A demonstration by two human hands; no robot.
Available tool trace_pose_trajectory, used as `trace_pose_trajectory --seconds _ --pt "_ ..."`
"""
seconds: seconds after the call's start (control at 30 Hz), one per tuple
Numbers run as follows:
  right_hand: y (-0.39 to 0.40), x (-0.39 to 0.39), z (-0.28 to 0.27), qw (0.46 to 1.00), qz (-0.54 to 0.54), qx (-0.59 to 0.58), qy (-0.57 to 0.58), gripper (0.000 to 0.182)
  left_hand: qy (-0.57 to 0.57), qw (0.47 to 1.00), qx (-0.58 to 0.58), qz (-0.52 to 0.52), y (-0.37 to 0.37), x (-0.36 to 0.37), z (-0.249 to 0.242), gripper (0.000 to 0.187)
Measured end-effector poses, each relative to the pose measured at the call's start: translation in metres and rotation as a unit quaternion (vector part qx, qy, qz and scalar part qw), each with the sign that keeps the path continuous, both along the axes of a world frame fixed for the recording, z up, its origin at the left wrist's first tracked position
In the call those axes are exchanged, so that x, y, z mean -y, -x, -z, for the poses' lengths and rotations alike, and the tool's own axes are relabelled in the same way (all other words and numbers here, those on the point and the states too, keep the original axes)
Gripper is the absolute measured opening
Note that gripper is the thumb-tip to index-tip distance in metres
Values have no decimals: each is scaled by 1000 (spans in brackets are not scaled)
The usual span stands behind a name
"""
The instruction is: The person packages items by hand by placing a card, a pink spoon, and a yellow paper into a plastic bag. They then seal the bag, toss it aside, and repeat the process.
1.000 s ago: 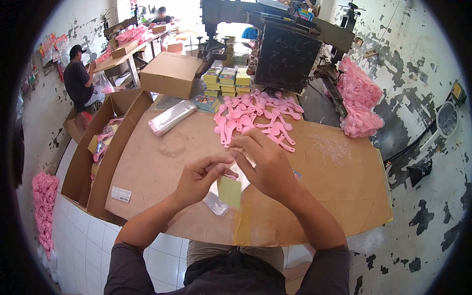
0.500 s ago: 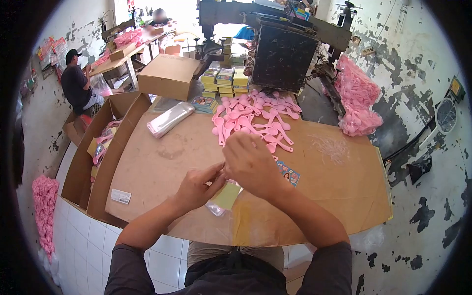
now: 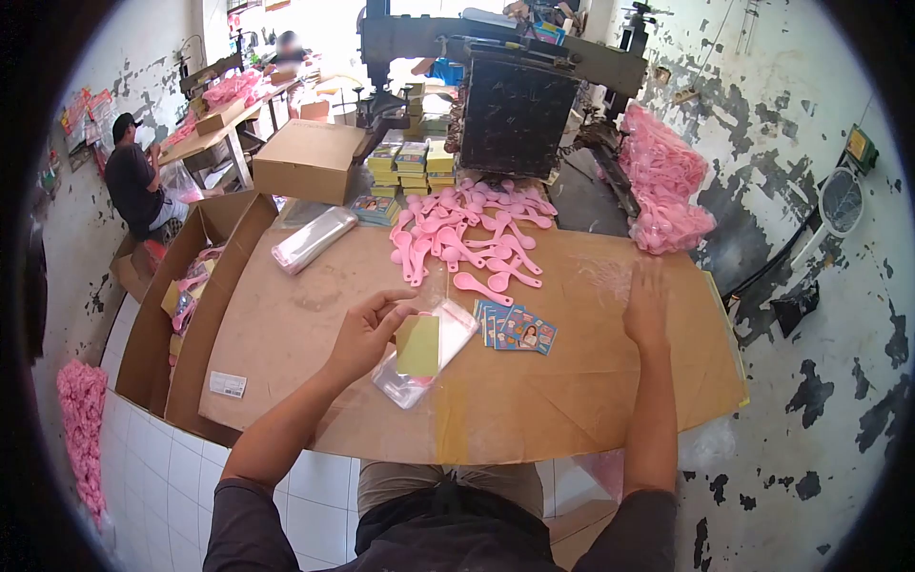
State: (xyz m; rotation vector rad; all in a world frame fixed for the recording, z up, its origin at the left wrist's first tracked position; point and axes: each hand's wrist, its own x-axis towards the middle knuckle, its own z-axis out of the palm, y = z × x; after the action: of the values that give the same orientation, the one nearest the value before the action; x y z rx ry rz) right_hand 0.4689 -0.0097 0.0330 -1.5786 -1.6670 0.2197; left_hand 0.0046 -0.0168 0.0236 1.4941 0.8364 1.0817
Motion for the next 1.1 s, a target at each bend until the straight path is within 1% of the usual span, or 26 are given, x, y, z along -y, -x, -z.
trace_pose_trajectory --seconds 0.03,0.07,0.1,0.17,0.23,0.3,0.37,0.43,0.5,0.57,0.67,0.77,0.87,0.93,1.03,1.1 --pt "-1 9 14 994 39 97 -34 47 -6 1000 -6 7 0 0 2 31" --pt "-1 13 21 975 77 194 -70 54 -15 1000 -12 13 0 -1 2 32" --pt "0 17 23 946 116 286 -104 61 -12 1000 -4 16 1 -1 2 32" --pt "50 33 1 977 18 193 -93 59 -3 1000 6 25 4 0 2 32" --pt "89 36 -1 990 -108 89 -24 56 -21 1000 -8 13 -1 -1 4 32" --pt "128 36 7 967 -239 79 -29 53 -30 999 -17 11 -5 -3 9 32" --pt "179 50 -9 950 -299 -70 58 54 -32 999 -20 19 -11 -8 14 32" --pt "206 40 2 938 -312 -124 79 52 -7 1000 8 23 -15 -9 22 31" --pt "214 24 20 918 -335 -188 102 48 5 999 28 21 -15 -8 33 31" --pt "214 3 34 886 -364 -259 125 43 5 1000 5 7 -12 -2 31 33" --pt "214 -2 43 871 -347 -302 170 33 2 1000 6 4 -10 -4 33 35" --pt "217 2 46 853 -344 -341 196 27 -10 1000 9 7 -12 0 38 35" --pt "215 2 47 858 -335 -345 181 27 -19 1000 -7 10 -15 0 29 35" --pt "211 9 35 860 -338 -327 199 28 -3 1000 -28 12 -15 4 29 35" --pt "203 8 30 869 -328 -305 212 26 17 999 16 24 -18 2 35 34" --pt "196 7 33 869 -333 -293 219 25 8 1000 0 27 -18 4 39 32"
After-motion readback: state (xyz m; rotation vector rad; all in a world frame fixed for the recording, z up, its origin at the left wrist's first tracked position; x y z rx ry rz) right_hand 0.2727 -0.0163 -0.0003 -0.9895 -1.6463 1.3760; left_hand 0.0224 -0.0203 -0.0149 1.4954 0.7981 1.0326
